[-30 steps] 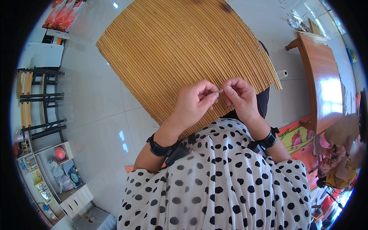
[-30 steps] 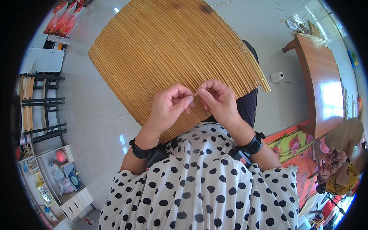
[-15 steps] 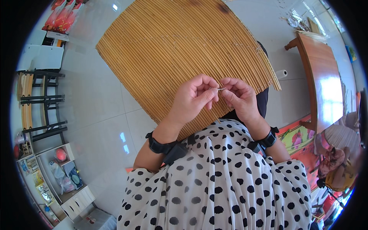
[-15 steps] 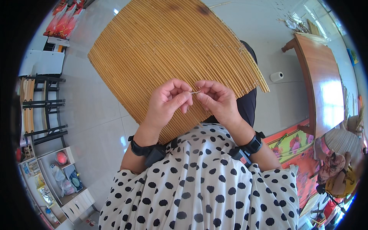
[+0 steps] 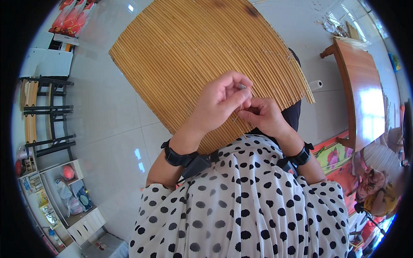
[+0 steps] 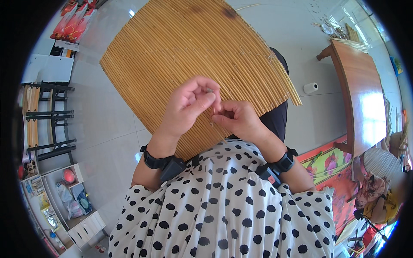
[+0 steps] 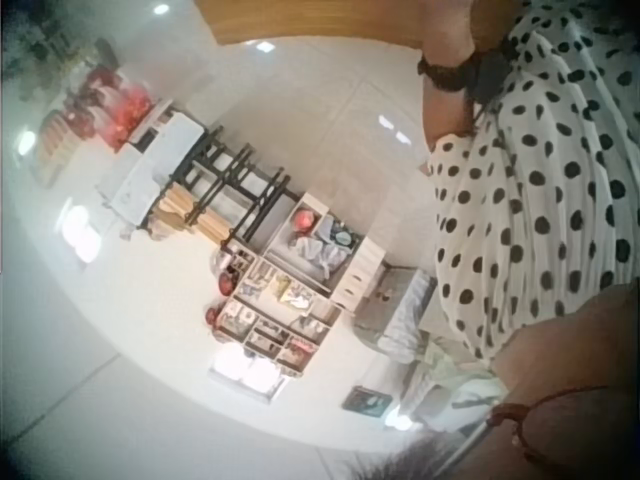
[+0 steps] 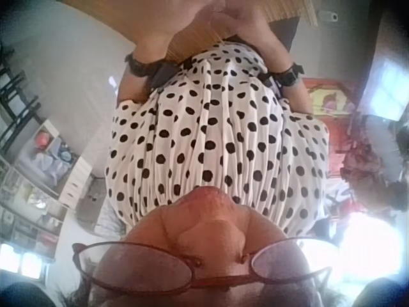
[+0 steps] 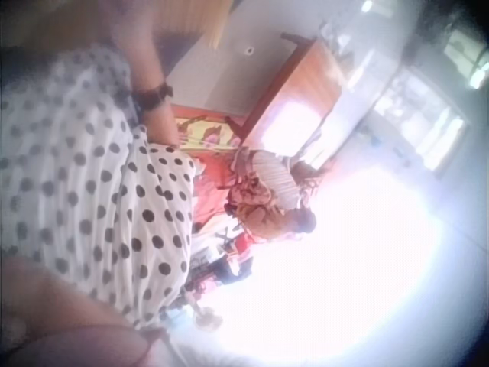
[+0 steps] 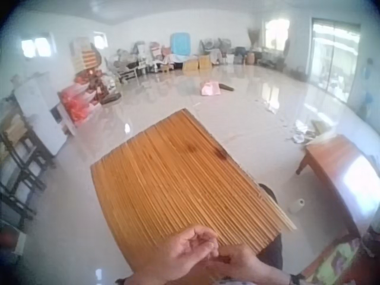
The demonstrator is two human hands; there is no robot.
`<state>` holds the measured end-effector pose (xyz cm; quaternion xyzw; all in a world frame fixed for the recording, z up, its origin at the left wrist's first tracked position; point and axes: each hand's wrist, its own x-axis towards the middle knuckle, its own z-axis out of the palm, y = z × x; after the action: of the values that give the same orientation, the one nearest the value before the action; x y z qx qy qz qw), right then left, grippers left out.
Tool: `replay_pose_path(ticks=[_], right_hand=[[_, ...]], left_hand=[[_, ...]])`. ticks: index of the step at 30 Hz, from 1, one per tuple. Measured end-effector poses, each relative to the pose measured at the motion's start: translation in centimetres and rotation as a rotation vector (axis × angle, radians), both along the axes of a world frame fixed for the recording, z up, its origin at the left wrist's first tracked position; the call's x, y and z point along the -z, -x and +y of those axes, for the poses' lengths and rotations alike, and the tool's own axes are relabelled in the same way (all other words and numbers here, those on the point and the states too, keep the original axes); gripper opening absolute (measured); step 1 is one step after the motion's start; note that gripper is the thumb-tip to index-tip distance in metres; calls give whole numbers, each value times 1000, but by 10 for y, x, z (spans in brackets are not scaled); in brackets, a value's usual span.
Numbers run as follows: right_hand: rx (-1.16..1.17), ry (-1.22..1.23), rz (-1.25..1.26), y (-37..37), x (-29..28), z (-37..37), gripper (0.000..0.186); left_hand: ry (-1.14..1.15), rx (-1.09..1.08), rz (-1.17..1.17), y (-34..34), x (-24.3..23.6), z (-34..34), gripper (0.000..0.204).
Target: The person sits on the floor and weaves a bamboo mat by hand, threading a white string through the bamboo slats. They use a pair of scissors to cut the string and trim the edges of the mat.
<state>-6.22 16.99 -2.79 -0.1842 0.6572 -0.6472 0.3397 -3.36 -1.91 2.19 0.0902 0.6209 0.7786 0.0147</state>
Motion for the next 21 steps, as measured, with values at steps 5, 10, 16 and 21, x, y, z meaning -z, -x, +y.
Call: replay_pose_path(ticks=[5,10,16,21], right_hand=[[31,24,-50,2,-8,2,10],[98,155,-58,3,0,3,8],[239,316,-207,0,-2,1,9],[297,473,-235,-1,1,5,9]], left_hand=[[-9,-279,81,-1,0,-4,26],[217,-110,-232,-16,15,-13,26],[52,4,-304,-23,22,9,23],[136,26,-331,-18,18,13,15]])
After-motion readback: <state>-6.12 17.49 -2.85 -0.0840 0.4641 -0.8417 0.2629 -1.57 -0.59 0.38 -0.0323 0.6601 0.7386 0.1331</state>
